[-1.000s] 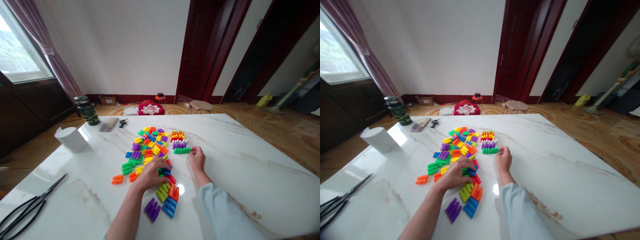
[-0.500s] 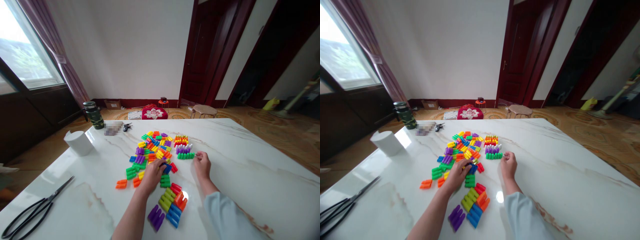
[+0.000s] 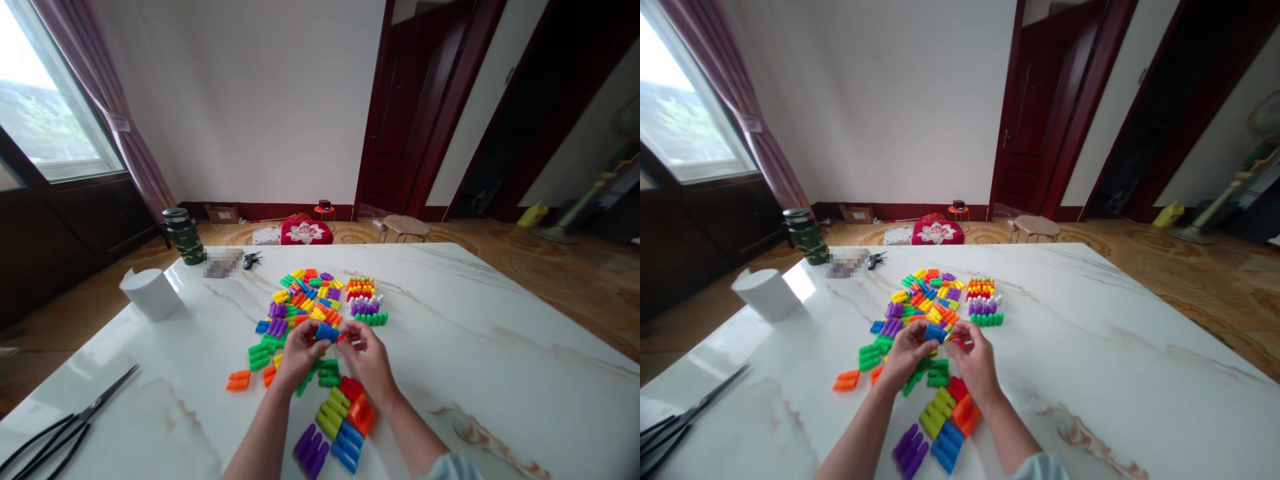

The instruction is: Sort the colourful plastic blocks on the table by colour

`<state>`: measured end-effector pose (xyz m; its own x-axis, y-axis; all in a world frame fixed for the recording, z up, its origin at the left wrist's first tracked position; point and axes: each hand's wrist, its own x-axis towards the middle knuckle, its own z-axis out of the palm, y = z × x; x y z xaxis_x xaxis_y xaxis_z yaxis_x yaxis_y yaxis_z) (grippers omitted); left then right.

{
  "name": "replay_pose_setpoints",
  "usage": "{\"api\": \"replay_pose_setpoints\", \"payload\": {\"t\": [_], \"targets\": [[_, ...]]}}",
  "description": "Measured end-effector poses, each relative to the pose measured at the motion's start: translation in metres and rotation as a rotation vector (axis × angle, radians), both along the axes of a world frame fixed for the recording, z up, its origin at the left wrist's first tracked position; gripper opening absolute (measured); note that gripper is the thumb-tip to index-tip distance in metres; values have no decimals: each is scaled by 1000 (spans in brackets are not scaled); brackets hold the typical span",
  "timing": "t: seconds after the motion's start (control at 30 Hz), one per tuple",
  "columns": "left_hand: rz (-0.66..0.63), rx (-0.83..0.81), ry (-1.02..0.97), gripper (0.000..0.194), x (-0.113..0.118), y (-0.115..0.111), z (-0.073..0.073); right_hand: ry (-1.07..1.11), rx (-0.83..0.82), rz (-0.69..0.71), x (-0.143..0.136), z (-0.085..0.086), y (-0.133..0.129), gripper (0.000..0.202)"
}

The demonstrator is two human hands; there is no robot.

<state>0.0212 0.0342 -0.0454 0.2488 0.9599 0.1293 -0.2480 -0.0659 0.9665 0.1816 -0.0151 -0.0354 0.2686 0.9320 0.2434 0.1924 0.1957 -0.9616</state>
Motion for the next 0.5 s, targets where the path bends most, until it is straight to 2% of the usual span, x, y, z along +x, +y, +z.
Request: {"api": "replay_pose_setpoints", "payload": {"t": [0.07, 0.13, 0.27, 0.33, 0.43, 0.5], "targets": [[-39, 10, 46, 30, -1, -2, 4, 122, -39, 64, -19, -1, -5, 38], [-62, 60, 94, 28, -1, -4, 8, 237, -45, 41, -29, -6, -8, 38], [-110, 204, 207, 30, 0, -5, 11, 291, -42, -29, -22, -11, -8, 36], [-88, 235, 280, 34, 0, -5, 8, 188, 12, -108, -5, -10, -5, 32], [5, 249, 379, 36, -1, -2, 2, -113, 181, -284, 31, -8, 0, 27], [59, 249, 418, 32, -3, 0, -3, -320, 240, -314, 51, -11, 3, 26]]}}
